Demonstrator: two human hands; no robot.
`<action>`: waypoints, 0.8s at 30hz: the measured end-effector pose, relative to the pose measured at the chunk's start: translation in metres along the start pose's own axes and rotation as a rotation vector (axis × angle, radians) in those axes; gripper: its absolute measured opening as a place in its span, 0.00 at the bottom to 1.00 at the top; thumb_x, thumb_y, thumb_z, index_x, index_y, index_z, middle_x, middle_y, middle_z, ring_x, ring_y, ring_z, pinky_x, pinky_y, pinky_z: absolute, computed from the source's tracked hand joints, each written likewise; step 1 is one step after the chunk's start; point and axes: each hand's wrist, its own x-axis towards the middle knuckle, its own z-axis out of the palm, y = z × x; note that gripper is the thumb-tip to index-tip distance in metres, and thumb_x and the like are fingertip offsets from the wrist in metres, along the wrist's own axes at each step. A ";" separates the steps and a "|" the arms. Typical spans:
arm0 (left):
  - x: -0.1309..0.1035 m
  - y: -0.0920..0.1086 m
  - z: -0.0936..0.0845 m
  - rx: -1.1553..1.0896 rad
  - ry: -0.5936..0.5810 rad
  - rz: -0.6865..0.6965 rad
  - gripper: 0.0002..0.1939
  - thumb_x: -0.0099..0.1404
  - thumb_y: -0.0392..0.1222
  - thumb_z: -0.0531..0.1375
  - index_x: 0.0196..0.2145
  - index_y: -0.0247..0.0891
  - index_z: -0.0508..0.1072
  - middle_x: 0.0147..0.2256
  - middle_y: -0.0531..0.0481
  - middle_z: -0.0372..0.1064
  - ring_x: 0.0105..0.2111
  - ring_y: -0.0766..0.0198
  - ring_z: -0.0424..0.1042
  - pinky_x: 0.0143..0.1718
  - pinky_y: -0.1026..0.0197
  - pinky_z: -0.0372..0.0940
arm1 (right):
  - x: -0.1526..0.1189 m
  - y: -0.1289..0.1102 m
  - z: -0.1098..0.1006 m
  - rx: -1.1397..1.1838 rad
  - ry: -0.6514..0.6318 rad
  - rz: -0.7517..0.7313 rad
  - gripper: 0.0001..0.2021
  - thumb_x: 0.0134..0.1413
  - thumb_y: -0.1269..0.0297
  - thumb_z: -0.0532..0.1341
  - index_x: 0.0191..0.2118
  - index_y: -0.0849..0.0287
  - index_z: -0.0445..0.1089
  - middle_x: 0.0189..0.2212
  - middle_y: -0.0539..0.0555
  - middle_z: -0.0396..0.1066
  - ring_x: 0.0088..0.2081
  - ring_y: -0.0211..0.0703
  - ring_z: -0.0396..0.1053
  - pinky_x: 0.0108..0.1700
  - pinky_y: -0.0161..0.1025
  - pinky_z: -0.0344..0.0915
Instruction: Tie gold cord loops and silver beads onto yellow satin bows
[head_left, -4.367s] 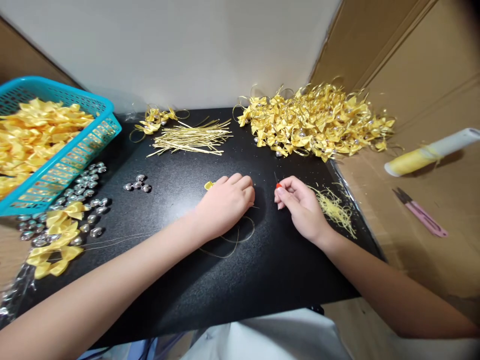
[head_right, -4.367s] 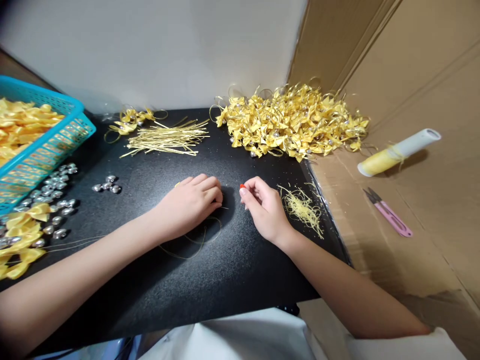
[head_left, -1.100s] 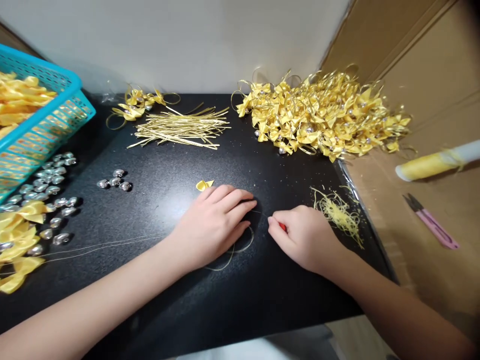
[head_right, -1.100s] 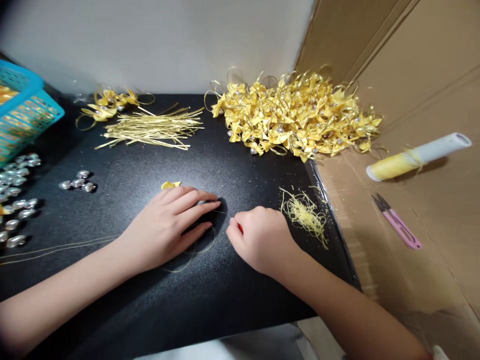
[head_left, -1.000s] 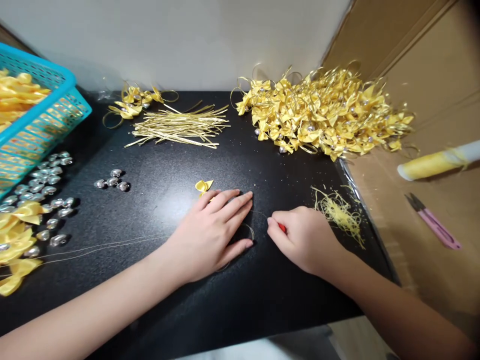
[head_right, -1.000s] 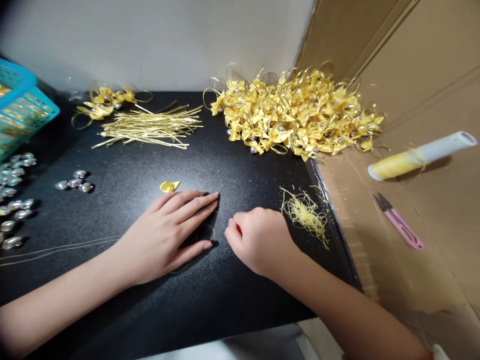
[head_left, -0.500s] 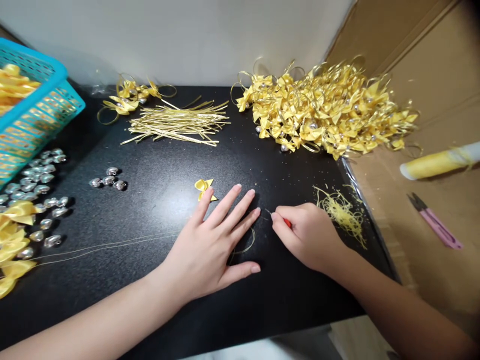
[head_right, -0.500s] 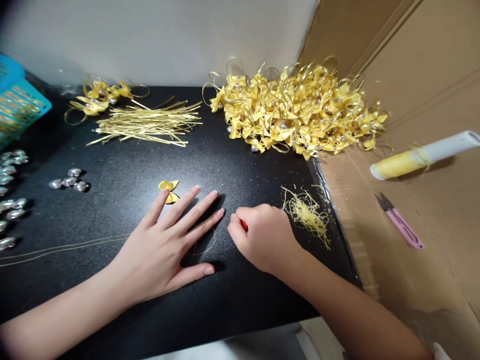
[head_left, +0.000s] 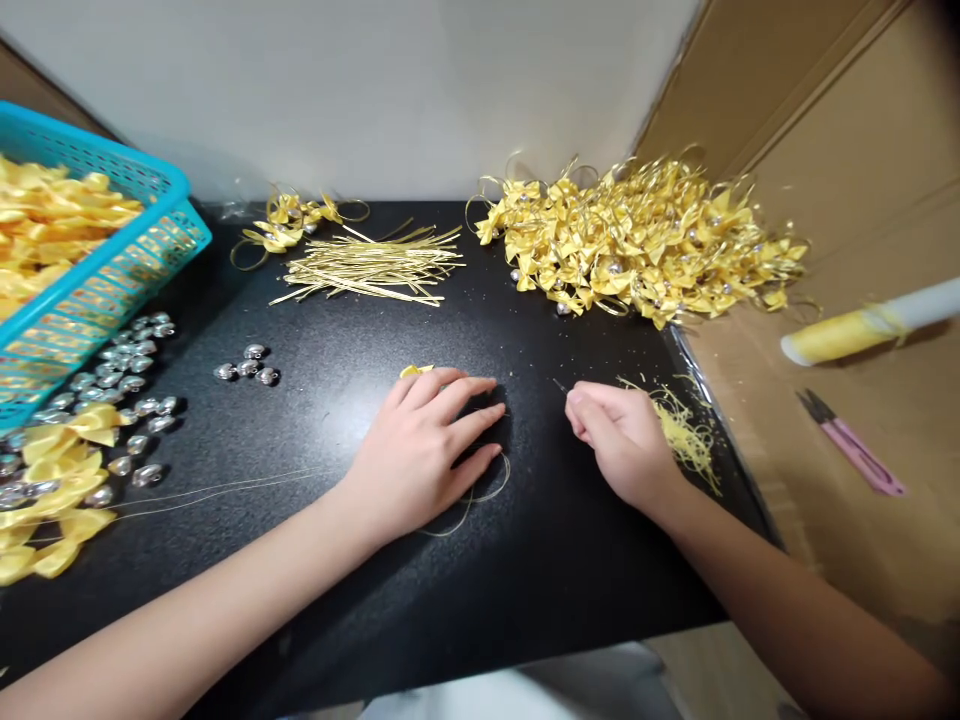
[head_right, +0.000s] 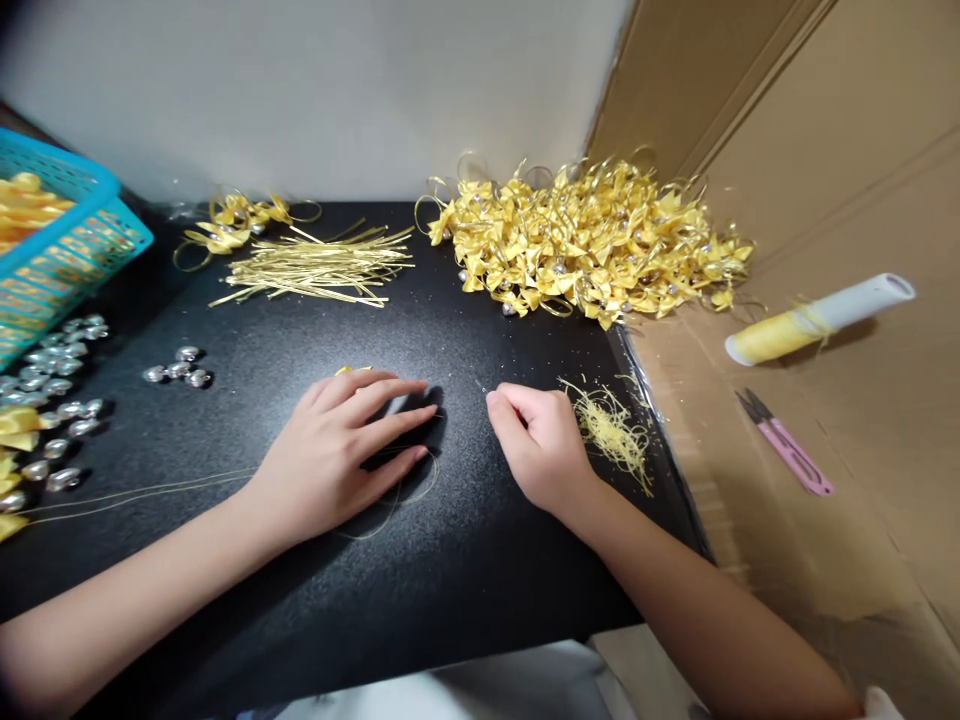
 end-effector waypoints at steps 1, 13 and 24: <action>-0.001 0.000 -0.001 0.034 -0.006 0.026 0.16 0.67 0.48 0.57 0.48 0.42 0.75 0.55 0.46 0.69 0.52 0.50 0.67 0.49 0.45 0.64 | 0.000 0.000 0.000 -0.005 -0.004 -0.011 0.20 0.62 0.61 0.49 0.18 0.58 0.52 0.16 0.46 0.49 0.20 0.33 0.50 0.25 0.36 0.46; -0.007 0.005 0.005 0.026 -0.087 0.034 0.26 0.65 0.52 0.55 0.54 0.35 0.72 0.59 0.38 0.64 0.61 0.43 0.59 0.58 0.37 0.59 | 0.004 0.002 0.014 -0.003 -0.027 -0.200 0.14 0.67 0.63 0.47 0.32 0.59 0.64 0.30 0.52 0.70 0.34 0.37 0.68 0.40 0.36 0.62; -0.002 0.003 0.000 -0.282 0.068 -0.167 0.11 0.66 0.43 0.57 0.42 0.38 0.76 0.45 0.47 0.75 0.46 0.58 0.69 0.49 0.52 0.64 | 0.010 0.006 0.016 0.104 0.029 -0.187 0.10 0.59 0.64 0.56 0.29 0.55 0.52 0.33 0.51 0.71 0.36 0.39 0.68 0.39 0.38 0.61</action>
